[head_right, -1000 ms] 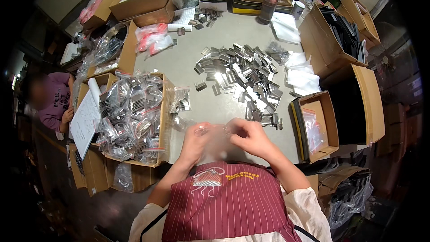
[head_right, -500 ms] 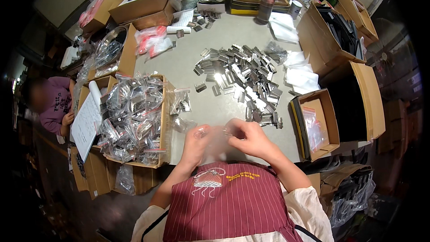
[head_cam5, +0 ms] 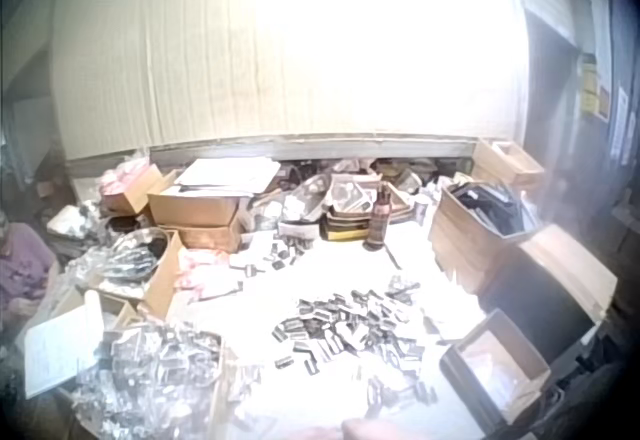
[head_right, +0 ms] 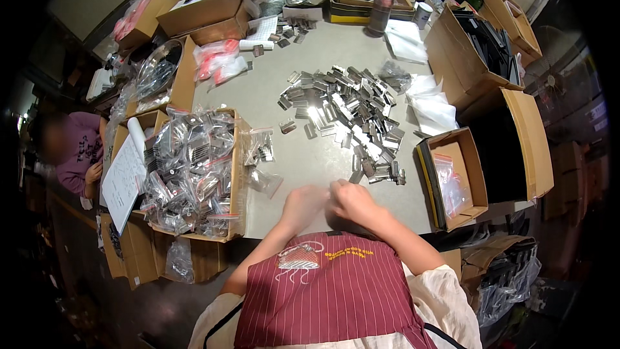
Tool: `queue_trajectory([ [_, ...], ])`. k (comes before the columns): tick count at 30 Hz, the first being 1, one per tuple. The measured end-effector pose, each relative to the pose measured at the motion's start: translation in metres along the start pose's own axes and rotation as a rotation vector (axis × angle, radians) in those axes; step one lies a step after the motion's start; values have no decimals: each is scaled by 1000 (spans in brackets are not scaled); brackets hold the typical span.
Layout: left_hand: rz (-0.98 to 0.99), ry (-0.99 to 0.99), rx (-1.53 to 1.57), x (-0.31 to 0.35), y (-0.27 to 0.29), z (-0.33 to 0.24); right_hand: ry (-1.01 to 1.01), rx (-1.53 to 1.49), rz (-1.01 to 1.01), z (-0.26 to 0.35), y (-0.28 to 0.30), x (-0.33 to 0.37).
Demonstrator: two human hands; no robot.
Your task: The person repeatedly picks small silver metal parts from a pile on the table, places each into a small clear plastic bag, and sets the bag into a cardboard box. The person continues this one-at-a-time packing process throughout the clip.
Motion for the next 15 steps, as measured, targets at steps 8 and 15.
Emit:
queue_trajectory([
  [8, -376, -232, -507, 14, 21, -30, -71, -78, -134, 9, 3, 9],
  [15, -345, -408, -620, 22, 22, -37, 345, -56, -130, 54, 30, 9],
])
Point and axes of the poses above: each hand's wrist, its own x-axis away from the middle knuckle, its own y-axis out of the back of the hand, z = x × y, the point moved 2 cm from there along -x, towards the middle knuckle, and after that the axes turned 15 degrees about -x, right-handed, at the moved point
